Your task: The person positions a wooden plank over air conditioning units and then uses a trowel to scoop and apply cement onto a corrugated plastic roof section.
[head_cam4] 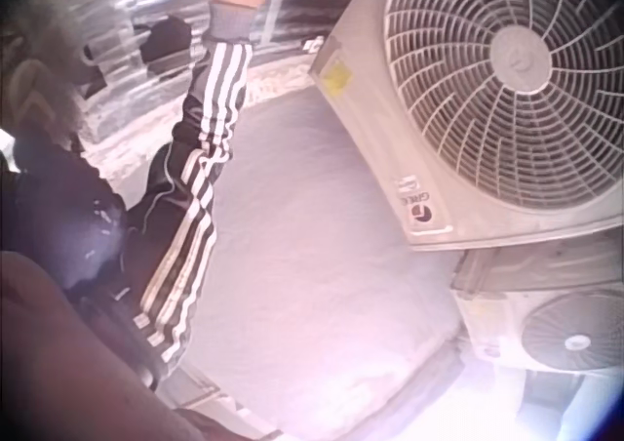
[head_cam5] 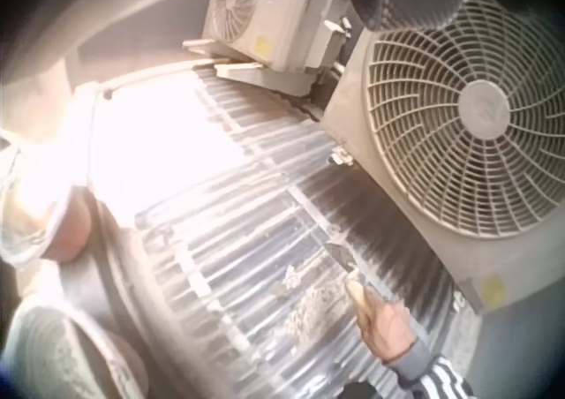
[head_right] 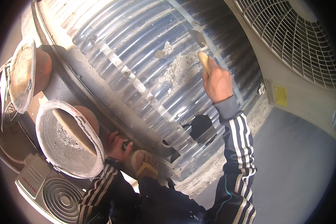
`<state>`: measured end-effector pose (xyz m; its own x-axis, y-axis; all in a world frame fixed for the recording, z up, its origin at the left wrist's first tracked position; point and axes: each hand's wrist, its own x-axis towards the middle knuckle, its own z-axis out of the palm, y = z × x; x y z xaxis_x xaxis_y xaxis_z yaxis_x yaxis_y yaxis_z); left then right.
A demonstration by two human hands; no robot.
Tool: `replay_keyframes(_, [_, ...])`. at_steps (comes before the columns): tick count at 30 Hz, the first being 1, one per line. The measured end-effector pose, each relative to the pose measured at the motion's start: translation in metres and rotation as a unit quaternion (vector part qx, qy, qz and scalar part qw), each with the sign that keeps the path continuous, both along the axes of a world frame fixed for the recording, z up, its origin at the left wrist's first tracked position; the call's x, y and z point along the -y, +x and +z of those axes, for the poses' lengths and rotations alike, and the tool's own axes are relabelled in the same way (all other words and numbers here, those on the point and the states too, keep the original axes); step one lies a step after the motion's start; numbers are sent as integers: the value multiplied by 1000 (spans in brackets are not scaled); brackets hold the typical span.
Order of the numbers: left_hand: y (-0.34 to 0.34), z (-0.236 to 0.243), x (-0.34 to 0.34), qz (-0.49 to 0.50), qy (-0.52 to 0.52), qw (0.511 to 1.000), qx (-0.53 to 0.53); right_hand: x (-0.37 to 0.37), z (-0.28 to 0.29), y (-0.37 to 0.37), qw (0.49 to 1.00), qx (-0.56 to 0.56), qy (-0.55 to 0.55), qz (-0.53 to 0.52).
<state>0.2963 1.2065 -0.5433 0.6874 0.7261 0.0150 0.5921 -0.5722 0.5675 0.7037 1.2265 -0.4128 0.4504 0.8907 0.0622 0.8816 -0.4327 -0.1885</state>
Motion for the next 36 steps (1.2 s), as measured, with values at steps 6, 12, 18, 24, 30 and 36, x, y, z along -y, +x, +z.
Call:
replay_keyframes(6, [6,-4,4,6,4,1000,26,-26,-27,45,995,80,-51,-45])
replay_keyframes(12, [2,-9,6,7,-3,1000,17,-19,2,-30,989,50,-136,24])
replay_keyframes(18, [-1,-4,2,4,10,1000,15,4,30,-61,992,-26,-87,90])
replay_keyframes(24, [3,-8,7,9,-1,1000,28,2,14,-54,996,14,-69,47])
replay_keyframes(30, [0,-4,7,21,-1,999,28,13,13,-80,992,-27,-102,62])
replay_keyframes(36, [0,-10,11,35,-25,998,37,42,10,-83,983,-181,22,10])
